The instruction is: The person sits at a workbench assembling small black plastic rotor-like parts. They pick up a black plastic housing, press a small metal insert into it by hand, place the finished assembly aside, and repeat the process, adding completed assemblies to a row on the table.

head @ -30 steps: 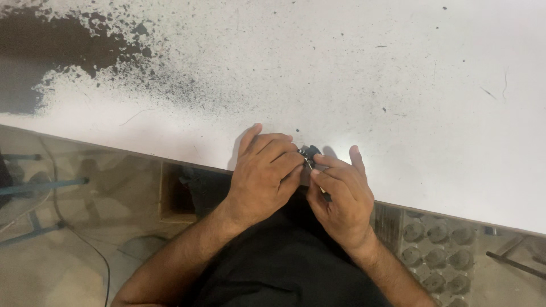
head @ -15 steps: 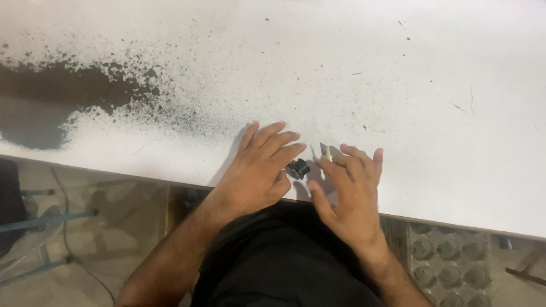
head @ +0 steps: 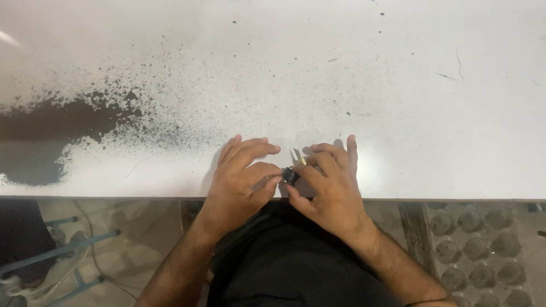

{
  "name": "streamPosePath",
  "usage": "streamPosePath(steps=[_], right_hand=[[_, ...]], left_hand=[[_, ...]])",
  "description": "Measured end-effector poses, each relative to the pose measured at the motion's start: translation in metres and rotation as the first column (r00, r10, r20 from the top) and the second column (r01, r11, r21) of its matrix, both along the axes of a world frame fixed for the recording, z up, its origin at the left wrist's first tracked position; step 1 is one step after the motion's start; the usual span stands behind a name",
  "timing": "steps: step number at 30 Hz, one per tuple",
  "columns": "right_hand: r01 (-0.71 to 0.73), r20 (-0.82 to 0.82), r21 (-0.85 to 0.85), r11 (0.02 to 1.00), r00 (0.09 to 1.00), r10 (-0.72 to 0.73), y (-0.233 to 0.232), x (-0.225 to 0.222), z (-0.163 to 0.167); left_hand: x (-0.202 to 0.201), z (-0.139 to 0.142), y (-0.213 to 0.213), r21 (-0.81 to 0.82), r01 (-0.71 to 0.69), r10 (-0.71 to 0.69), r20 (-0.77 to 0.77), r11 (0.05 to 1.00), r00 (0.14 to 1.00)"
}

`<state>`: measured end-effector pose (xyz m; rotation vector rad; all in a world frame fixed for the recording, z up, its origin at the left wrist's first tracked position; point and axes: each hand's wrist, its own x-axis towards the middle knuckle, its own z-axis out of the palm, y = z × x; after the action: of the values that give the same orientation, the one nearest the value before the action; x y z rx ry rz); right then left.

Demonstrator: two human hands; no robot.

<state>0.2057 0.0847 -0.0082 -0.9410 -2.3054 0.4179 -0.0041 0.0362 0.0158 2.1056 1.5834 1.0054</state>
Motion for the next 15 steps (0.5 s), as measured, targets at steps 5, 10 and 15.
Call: streamPosePath(steps=[5, 10, 15], right_hand=[[0.021, 0.003, -0.049, 0.999, 1.000, -0.021, 0.000, 0.003, -0.002], [-0.042, -0.010, -0.061, 0.997, 0.999, 0.041, 0.000, 0.003, -0.001], [-0.085, 0.009, -0.036, 0.996, 0.996, 0.086, 0.001, 0.001, 0.001]], left_hand=[[0.004, -0.010, -0.006, 0.058, -0.025, 0.027, -0.039, 0.998, 0.999], [0.015, -0.018, -0.010, 0.131, 0.018, -0.007, -0.084, 0.991, 0.996], [0.020, -0.013, -0.004, 0.035, -0.117, 0.117, -0.001, 0.993, 0.993]])
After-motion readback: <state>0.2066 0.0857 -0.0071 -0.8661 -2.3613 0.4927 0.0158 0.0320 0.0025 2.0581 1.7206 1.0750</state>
